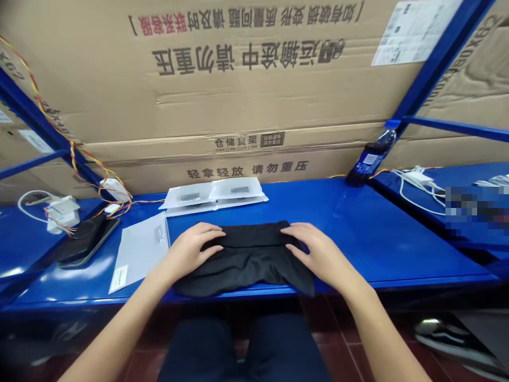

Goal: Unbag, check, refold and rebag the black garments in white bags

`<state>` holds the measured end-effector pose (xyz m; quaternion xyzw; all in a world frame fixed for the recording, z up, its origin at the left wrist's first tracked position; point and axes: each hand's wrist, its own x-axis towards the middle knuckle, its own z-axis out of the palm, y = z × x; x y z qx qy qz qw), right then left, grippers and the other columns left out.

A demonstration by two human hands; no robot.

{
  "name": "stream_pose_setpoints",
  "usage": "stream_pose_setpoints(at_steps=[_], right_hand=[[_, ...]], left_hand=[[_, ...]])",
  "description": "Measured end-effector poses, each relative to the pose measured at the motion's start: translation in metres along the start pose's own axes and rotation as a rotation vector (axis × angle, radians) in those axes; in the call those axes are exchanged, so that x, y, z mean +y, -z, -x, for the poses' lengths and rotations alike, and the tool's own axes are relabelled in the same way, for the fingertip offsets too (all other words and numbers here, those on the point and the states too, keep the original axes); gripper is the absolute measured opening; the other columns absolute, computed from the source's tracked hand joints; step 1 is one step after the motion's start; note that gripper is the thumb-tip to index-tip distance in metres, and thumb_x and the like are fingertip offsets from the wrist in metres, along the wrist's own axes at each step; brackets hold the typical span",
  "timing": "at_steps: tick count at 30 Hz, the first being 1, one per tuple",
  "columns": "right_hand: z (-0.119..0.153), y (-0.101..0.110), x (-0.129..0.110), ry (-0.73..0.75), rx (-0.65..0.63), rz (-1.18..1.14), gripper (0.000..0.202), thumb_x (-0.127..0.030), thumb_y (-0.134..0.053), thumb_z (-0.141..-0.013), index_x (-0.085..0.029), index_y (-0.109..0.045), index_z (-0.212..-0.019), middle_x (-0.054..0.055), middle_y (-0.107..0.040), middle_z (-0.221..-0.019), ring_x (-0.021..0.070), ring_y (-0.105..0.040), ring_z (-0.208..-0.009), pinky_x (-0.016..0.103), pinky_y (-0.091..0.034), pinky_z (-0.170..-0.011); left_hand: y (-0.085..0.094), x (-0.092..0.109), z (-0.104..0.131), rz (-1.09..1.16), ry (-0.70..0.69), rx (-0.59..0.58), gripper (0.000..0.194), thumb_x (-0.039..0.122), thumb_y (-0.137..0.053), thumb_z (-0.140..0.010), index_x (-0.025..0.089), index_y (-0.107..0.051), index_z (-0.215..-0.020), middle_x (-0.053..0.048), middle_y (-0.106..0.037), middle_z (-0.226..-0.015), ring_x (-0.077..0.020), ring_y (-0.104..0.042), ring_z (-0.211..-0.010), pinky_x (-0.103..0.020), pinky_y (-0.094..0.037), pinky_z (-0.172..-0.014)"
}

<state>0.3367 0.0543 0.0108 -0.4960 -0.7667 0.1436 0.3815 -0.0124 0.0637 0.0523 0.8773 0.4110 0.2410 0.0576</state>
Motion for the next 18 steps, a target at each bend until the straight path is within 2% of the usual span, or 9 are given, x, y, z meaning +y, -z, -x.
stream_pose_setpoints(at_steps=[3,6,8,11,14,16,18], right_hand=[[0.004,-0.006,0.005,0.013,0.028,0.002,0.029,-0.049,-0.061,-0.098,-0.029,-0.081,-0.102,0.009,-0.082,-0.108,0.0335,-0.076,-0.108,0.057,-0.062,-0.100],[0.003,-0.002,0.004,-0.025,0.071,-0.019,0.029,-0.049,-0.060,-0.100,-0.029,-0.080,-0.105,0.008,-0.082,-0.106,0.0308,-0.076,-0.104,0.052,-0.063,-0.096],[-0.015,0.004,0.006,-0.064,0.092,-0.038,0.030,-0.048,-0.060,-0.100,-0.028,-0.080,-0.109,0.007,-0.082,-0.112,0.0302,-0.076,-0.106,0.050,-0.061,-0.098],[-0.062,0.006,0.016,-0.116,0.063,-0.055,0.034,-0.047,-0.056,-0.100,-0.025,-0.079,-0.109,0.010,-0.081,-0.118,0.0307,-0.075,-0.108,0.047,-0.059,-0.096],[-0.103,-0.002,0.033,-0.155,-0.007,-0.049,0.039,-0.050,-0.054,-0.099,-0.020,-0.078,-0.098,0.013,-0.081,-0.104,0.0285,-0.075,-0.089,0.044,-0.058,-0.086],[-0.113,-0.010,0.044,-0.189,-0.055,-0.050,0.044,-0.055,-0.055,-0.097,-0.019,-0.078,-0.091,0.010,-0.080,-0.090,0.0250,-0.071,-0.075,0.042,-0.056,-0.078],[-0.111,-0.015,0.052,-0.205,-0.101,-0.057,0.046,-0.062,-0.061,-0.092,-0.020,-0.079,-0.092,0.007,-0.077,-0.082,0.0225,-0.067,-0.070,0.038,-0.055,-0.072]], left_hand=[[-0.008,-0.008,-0.005,-0.017,-0.021,-0.076,0.019,0.029,-0.061,-0.103,0.024,-0.080,-0.100,-0.009,-0.079,-0.103,-0.0252,-0.074,-0.098,-0.040,-0.059,-0.093],[0.001,-0.008,-0.008,0.049,-0.002,-0.049,0.024,0.032,-0.059,-0.104,0.024,-0.080,-0.097,-0.008,-0.079,-0.097,-0.0258,-0.072,-0.096,-0.040,-0.058,-0.092],[0.010,-0.013,-0.021,0.149,0.056,-0.046,0.025,0.037,-0.061,-0.103,0.023,-0.080,-0.095,-0.007,-0.081,-0.096,-0.0253,-0.072,-0.094,-0.039,-0.057,-0.090],[0.016,-0.034,-0.054,0.323,0.203,-0.112,0.033,0.047,-0.062,-0.098,0.021,-0.078,-0.086,-0.005,-0.080,-0.087,-0.0224,-0.072,-0.082,-0.034,-0.056,-0.080],[0.006,-0.060,-0.082,0.414,0.298,-0.197,0.038,0.054,-0.067,-0.090,0.019,-0.077,-0.080,-0.005,-0.077,-0.075,-0.0210,-0.069,-0.069,-0.031,-0.054,-0.070],[-0.005,-0.073,-0.088,0.428,0.323,-0.197,0.042,0.057,-0.068,-0.088,0.018,-0.077,-0.078,-0.005,-0.075,-0.070,-0.0202,-0.067,-0.065,-0.030,-0.052,-0.066],[-0.014,-0.081,-0.086,0.441,0.339,-0.175,0.045,0.059,-0.066,-0.089,0.017,-0.078,-0.082,-0.005,-0.075,-0.072,-0.0199,-0.066,-0.066,-0.030,-0.051,-0.066]])
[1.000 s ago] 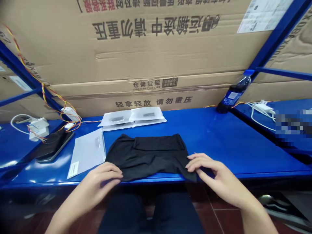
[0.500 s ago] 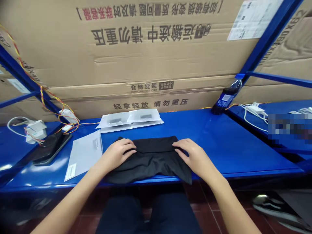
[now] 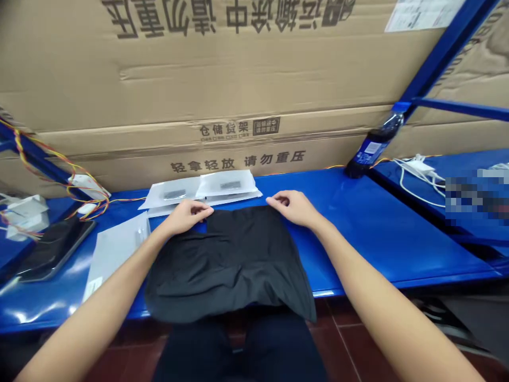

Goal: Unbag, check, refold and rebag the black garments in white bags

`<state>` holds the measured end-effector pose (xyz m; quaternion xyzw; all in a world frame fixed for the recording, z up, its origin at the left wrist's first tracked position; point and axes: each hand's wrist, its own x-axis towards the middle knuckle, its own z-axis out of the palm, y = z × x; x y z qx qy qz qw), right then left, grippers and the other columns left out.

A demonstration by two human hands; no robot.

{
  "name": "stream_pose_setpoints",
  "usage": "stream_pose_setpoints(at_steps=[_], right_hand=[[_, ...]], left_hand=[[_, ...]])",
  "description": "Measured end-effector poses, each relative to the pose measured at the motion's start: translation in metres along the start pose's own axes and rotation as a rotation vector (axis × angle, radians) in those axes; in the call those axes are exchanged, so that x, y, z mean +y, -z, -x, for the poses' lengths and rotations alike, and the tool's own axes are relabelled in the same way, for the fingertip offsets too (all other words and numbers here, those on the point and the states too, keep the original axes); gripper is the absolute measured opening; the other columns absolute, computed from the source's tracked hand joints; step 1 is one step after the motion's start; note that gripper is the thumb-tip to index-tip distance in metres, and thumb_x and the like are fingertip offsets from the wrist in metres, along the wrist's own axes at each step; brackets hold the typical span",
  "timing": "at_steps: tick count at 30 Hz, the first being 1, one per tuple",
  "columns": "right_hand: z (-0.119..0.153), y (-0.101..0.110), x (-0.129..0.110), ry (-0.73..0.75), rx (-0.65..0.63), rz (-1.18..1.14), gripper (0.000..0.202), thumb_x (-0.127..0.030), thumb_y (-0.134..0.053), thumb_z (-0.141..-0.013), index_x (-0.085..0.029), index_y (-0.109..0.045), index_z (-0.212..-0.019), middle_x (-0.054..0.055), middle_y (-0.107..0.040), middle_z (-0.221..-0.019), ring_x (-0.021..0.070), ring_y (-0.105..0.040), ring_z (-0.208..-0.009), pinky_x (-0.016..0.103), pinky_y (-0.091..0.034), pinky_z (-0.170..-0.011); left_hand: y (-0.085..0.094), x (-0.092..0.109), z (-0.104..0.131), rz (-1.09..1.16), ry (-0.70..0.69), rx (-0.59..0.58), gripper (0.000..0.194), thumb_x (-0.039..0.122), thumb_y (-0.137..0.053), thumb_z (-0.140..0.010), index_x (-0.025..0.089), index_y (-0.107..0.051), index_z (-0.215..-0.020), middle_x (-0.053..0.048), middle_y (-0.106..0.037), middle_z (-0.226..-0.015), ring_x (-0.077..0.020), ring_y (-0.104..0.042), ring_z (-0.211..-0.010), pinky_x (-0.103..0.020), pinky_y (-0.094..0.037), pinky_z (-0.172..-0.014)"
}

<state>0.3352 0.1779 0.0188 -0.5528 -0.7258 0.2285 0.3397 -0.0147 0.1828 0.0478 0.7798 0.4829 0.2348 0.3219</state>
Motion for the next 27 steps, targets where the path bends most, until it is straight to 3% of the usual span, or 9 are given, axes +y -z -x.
stream_pose_setpoints(at_steps=[5,13,27], right_hand=[[0.010,-0.004,0.011,0.003,-0.025,-0.013,0.050,-0.067,-0.074,-0.080,-0.020,-0.079,-0.097,0.005,-0.072,-0.079,0.0215,-0.062,-0.071,0.037,-0.053,-0.071],[0.006,-0.003,0.009,-0.043,-0.016,-0.056,0.056,-0.075,-0.069,-0.082,-0.020,-0.078,-0.090,0.005,-0.070,-0.076,0.0201,-0.060,-0.070,0.036,-0.051,-0.070],[0.006,-0.002,0.013,-0.068,-0.021,-0.190,0.052,-0.067,-0.076,-0.079,-0.018,-0.080,-0.099,0.005,-0.072,-0.076,0.0192,-0.061,-0.068,0.036,-0.053,-0.069]], left_hand=[[-0.004,-0.012,0.004,0.034,0.030,0.005,0.044,0.058,-0.072,-0.085,0.015,-0.082,-0.089,-0.004,-0.077,-0.078,-0.0180,-0.063,-0.067,-0.028,-0.048,-0.064],[-0.003,-0.015,-0.001,0.030,0.056,0.026,0.042,0.057,-0.077,-0.081,0.016,-0.083,-0.089,-0.004,-0.074,-0.073,-0.0158,-0.057,-0.062,-0.027,-0.044,-0.059],[-0.002,-0.019,-0.003,0.061,0.035,0.006,0.042,0.058,-0.077,-0.081,0.016,-0.080,-0.087,-0.003,-0.073,-0.071,-0.0156,-0.059,-0.061,-0.028,-0.049,-0.062]])
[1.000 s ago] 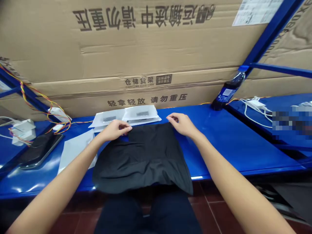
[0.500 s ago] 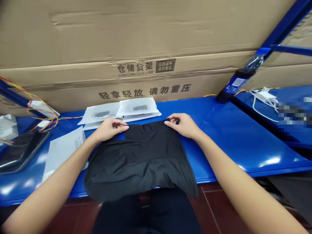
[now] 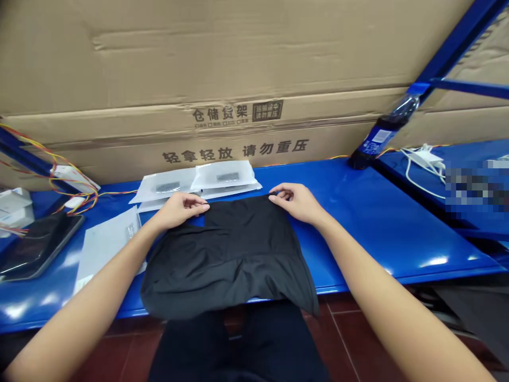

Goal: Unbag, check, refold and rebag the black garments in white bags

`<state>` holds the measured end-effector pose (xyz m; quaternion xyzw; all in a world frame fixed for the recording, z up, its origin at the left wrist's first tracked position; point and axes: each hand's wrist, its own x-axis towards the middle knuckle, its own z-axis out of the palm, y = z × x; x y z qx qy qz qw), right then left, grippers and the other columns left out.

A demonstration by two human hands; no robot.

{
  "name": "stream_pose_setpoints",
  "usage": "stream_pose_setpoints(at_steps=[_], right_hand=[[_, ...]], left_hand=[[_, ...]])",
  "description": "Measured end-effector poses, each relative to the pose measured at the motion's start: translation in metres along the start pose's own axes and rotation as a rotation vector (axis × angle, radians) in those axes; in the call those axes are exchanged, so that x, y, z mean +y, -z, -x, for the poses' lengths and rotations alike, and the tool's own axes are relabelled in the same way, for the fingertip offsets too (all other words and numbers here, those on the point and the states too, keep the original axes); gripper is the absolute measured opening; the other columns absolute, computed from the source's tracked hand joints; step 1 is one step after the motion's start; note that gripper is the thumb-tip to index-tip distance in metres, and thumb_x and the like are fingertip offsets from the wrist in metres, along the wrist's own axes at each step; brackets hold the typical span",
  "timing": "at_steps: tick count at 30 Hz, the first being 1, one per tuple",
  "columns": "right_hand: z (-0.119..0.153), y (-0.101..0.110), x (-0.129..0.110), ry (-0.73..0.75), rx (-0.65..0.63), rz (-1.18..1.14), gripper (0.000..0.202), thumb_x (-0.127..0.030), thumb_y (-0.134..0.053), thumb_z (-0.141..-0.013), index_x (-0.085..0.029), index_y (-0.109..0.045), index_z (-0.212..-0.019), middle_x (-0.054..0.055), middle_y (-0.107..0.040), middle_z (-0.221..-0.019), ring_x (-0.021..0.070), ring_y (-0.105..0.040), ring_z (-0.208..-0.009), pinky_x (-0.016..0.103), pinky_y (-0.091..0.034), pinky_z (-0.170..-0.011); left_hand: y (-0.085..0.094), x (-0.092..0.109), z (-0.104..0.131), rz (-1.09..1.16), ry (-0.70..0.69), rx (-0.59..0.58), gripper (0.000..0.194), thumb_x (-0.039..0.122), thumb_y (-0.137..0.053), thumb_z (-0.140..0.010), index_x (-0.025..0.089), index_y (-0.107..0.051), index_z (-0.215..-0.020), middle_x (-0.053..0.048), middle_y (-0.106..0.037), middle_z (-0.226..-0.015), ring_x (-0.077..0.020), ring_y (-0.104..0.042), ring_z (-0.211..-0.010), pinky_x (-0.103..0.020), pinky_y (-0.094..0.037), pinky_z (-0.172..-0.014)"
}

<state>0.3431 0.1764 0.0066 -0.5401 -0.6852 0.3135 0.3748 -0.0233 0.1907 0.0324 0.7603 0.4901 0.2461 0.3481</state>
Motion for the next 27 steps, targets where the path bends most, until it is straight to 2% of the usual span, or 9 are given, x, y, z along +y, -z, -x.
stream_pose_setpoints(at_steps=[5,10,12,15,19,21,23,26,27], right_hand=[[0.005,0.007,-0.013,0.030,0.061,-0.067,0.046,-0.062,-0.080,-0.078,-0.020,-0.079,-0.097,0.009,-0.078,-0.091,0.0247,-0.071,-0.087,0.042,-0.059,-0.086],[0.044,0.027,-0.043,0.081,0.085,-0.079,0.037,-0.055,-0.080,-0.082,-0.022,-0.079,-0.100,0.010,-0.081,-0.107,0.0291,-0.074,-0.101,0.048,-0.059,-0.099],[0.066,0.033,-0.047,0.114,0.074,-0.032,0.033,-0.054,-0.080,-0.084,-0.024,-0.080,-0.100,0.008,-0.081,-0.110,0.0302,-0.075,-0.106,0.050,-0.058,-0.105],[0.097,0.032,-0.039,0.191,0.034,0.074,0.029,-0.054,-0.076,-0.088,-0.027,-0.081,-0.097,0.008,-0.082,-0.111,0.0325,-0.074,-0.115,0.052,-0.057,-0.109],[0.128,0.024,-0.027,0.258,-0.064,0.189,0.033,-0.054,-0.065,-0.098,-0.027,-0.083,-0.102,0.009,-0.081,-0.122,0.0358,-0.068,-0.132,0.058,-0.056,-0.112],[0.144,0.022,-0.028,0.276,-0.061,0.224,0.035,-0.052,-0.062,-0.102,-0.028,-0.082,-0.117,0.009,-0.077,-0.135,0.0354,-0.059,-0.144,0.059,-0.053,-0.116],[0.164,0.021,-0.030,0.296,-0.075,0.265,0.041,-0.053,-0.067,-0.100,-0.030,-0.076,-0.133,0.008,-0.071,-0.145,0.0348,-0.051,-0.151,0.058,-0.051,-0.119],[0.195,0.017,-0.024,0.325,-0.149,0.337,0.058,-0.050,-0.078,-0.093,-0.035,-0.066,-0.148,0.006,-0.064,-0.154,0.0352,-0.049,-0.153,0.056,-0.053,-0.118],[0.204,0.015,-0.020,0.344,-0.152,0.351,0.058,-0.047,-0.078,-0.094,-0.035,-0.065,-0.149,0.006,-0.063,-0.155,0.0350,-0.050,-0.152,0.055,-0.053,-0.118]], left_hand=[[0.008,0.019,0.007,-0.013,-0.054,0.027,0.042,0.057,-0.079,-0.081,0.017,-0.080,-0.091,-0.006,-0.078,-0.080,-0.0186,-0.067,-0.066,-0.031,-0.056,-0.066],[0.015,0.057,0.046,-0.103,-0.197,0.121,0.030,0.049,-0.076,-0.089,0.021,-0.082,-0.097,-0.006,-0.082,-0.097,-0.0215,-0.074,-0.079,-0.033,-0.060,-0.074],[0.010,0.065,0.068,-0.162,-0.277,0.112,0.023,0.044,-0.075,-0.093,0.022,-0.082,-0.097,-0.005,-0.082,-0.098,-0.0212,-0.075,-0.083,-0.033,-0.061,-0.078],[-0.007,0.065,0.099,-0.287,-0.395,0.074,0.016,0.035,-0.070,-0.098,0.023,-0.081,-0.099,-0.005,-0.082,-0.102,-0.0225,-0.077,-0.095,-0.035,-0.062,-0.088],[-0.024,0.061,0.125,-0.431,-0.444,0.030,0.020,0.029,-0.061,-0.105,0.024,-0.081,-0.105,-0.007,-0.080,-0.117,-0.0231,-0.076,-0.109,-0.038,-0.063,-0.097],[-0.027,0.065,0.138,-0.479,-0.466,0.086,0.024,0.029,-0.056,-0.108,0.023,-0.080,-0.109,-0.008,-0.080,-0.119,-0.0236,-0.075,-0.112,-0.040,-0.063,-0.100],[-0.031,0.071,0.155,-0.528,-0.509,0.166,0.024,0.033,-0.059,-0.108,0.021,-0.078,-0.114,-0.011,-0.080,-0.119,-0.0254,-0.075,-0.113,-0.042,-0.063,-0.100],[-0.043,0.072,0.186,-0.613,-0.599,0.254,0.028,0.040,-0.070,-0.102,0.018,-0.076,-0.118,-0.013,-0.080,-0.119,-0.0288,-0.075,-0.112,-0.044,-0.065,-0.096],[-0.048,0.069,0.196,-0.640,-0.632,0.286,0.024,0.036,-0.071,-0.102,0.017,-0.075,-0.116,-0.013,-0.080,-0.117,-0.0288,-0.076,-0.110,-0.043,-0.066,-0.094]])
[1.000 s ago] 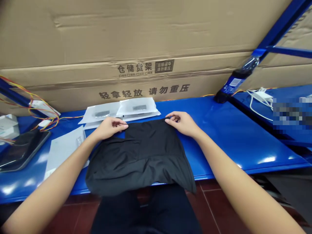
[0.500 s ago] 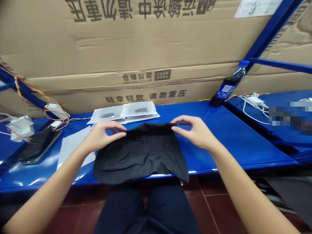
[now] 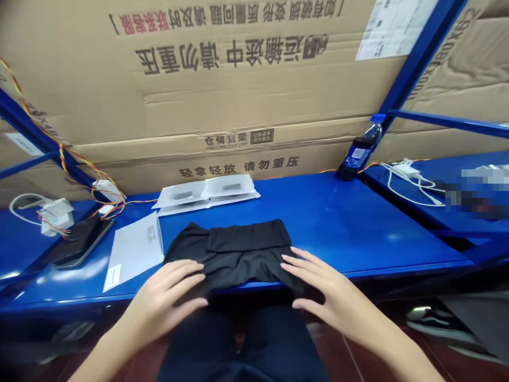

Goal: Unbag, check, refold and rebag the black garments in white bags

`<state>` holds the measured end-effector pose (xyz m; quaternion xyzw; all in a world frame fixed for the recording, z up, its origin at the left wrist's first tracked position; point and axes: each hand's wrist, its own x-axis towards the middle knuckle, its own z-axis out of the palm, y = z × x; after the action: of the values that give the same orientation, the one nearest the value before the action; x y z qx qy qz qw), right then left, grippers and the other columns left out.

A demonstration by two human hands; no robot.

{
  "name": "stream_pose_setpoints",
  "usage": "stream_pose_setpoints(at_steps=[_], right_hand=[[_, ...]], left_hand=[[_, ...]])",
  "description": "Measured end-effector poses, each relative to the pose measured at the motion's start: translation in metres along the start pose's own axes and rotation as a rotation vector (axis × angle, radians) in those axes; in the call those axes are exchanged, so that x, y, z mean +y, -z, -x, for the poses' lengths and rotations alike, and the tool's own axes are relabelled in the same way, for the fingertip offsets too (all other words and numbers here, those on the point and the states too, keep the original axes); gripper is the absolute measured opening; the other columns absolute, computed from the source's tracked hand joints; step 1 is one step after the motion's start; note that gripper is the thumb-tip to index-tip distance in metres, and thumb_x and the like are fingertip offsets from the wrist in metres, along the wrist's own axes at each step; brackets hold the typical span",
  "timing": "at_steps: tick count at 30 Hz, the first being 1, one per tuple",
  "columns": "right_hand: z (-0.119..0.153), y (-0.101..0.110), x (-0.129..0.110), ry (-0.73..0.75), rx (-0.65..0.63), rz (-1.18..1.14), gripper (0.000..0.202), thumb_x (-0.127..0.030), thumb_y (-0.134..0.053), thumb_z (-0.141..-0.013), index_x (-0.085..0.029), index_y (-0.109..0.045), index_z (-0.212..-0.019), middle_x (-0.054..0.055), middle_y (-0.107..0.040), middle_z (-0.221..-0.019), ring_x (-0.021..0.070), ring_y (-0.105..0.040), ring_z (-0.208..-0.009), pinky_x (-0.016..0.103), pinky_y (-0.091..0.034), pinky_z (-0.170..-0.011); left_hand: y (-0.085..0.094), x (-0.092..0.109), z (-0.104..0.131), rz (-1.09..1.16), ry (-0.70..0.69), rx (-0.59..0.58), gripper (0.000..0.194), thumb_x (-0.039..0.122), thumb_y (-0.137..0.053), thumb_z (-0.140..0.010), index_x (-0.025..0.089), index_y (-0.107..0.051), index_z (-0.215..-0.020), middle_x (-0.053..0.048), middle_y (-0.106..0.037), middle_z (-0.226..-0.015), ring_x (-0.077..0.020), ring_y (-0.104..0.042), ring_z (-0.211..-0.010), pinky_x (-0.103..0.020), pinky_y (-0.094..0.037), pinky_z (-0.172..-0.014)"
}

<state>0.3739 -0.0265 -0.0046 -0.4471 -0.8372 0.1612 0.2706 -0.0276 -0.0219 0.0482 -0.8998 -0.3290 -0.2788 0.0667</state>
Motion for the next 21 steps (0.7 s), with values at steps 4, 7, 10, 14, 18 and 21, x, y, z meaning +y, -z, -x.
stream_pose_setpoints(at_steps=[4,7,10,14,18,21], right_hand=[[0.022,-0.012,0.005,0.050,0.169,-0.048,0.035,-0.027,-0.059,-0.105,-0.036,-0.077,-0.133,0.002,-0.076,-0.137,0.0284,-0.063,-0.141,0.049,-0.056,-0.116],[0.016,-0.007,0.002,-0.085,0.314,-0.146,0.025,-0.030,-0.061,-0.104,-0.033,-0.083,-0.115,0.003,-0.081,-0.126,0.0269,-0.074,-0.125,0.040,-0.063,-0.105],[-0.010,0.001,-0.004,-0.278,0.401,-0.229,0.022,-0.046,-0.070,-0.097,-0.027,-0.082,-0.099,0.006,-0.083,-0.114,0.0287,-0.079,-0.107,0.039,-0.064,-0.096],[-0.055,0.000,0.003,-0.428,0.378,-0.354,0.040,-0.059,-0.066,-0.092,-0.022,-0.077,-0.102,0.008,-0.081,-0.090,0.0278,-0.076,-0.086,0.040,-0.063,-0.081],[-0.079,-0.009,0.012,-0.497,0.279,-0.231,0.050,-0.062,-0.058,-0.089,-0.019,-0.075,-0.108,0.005,-0.072,-0.072,0.0257,-0.068,-0.069,0.041,-0.059,-0.071],[-0.082,-0.019,0.007,-0.509,0.367,-0.034,0.052,-0.062,-0.052,-0.095,-0.018,-0.076,-0.111,0.012,-0.076,-0.094,0.0289,-0.071,-0.084,0.046,-0.058,-0.083]], left_hand=[[-0.009,0.011,0.033,-0.022,-0.011,0.145,0.016,0.011,-0.065,-0.102,0.017,-0.075,-0.114,-0.010,-0.082,-0.114,-0.0242,-0.079,-0.106,-0.036,-0.066,-0.093],[-0.007,0.007,0.034,0.093,0.132,0.204,0.013,0.016,-0.068,-0.102,0.021,-0.077,-0.111,-0.006,-0.084,-0.108,-0.0208,-0.081,-0.097,-0.032,-0.067,-0.091],[-0.001,-0.008,0.014,0.188,0.343,0.232,0.013,0.030,-0.069,-0.102,0.023,-0.079,-0.098,-0.002,-0.084,-0.094,-0.0205,-0.081,-0.083,-0.030,-0.067,-0.082],[-0.004,-0.044,-0.027,0.227,0.603,0.192,0.028,0.045,-0.065,-0.100,0.024,-0.082,-0.093,-0.003,-0.085,-0.095,-0.0255,-0.081,-0.089,-0.036,-0.066,-0.087],[-0.021,-0.073,-0.052,0.132,0.620,0.019,0.018,0.036,-0.069,-0.095,0.024,-0.082,-0.094,-0.004,-0.084,-0.095,-0.0267,-0.079,-0.090,-0.039,-0.064,-0.088],[-0.033,-0.069,-0.055,0.080,0.579,0.026,0.014,0.025,-0.069,-0.094,0.023,-0.081,-0.100,-0.007,-0.081,-0.098,-0.0287,-0.075,-0.097,-0.045,-0.062,-0.094]])
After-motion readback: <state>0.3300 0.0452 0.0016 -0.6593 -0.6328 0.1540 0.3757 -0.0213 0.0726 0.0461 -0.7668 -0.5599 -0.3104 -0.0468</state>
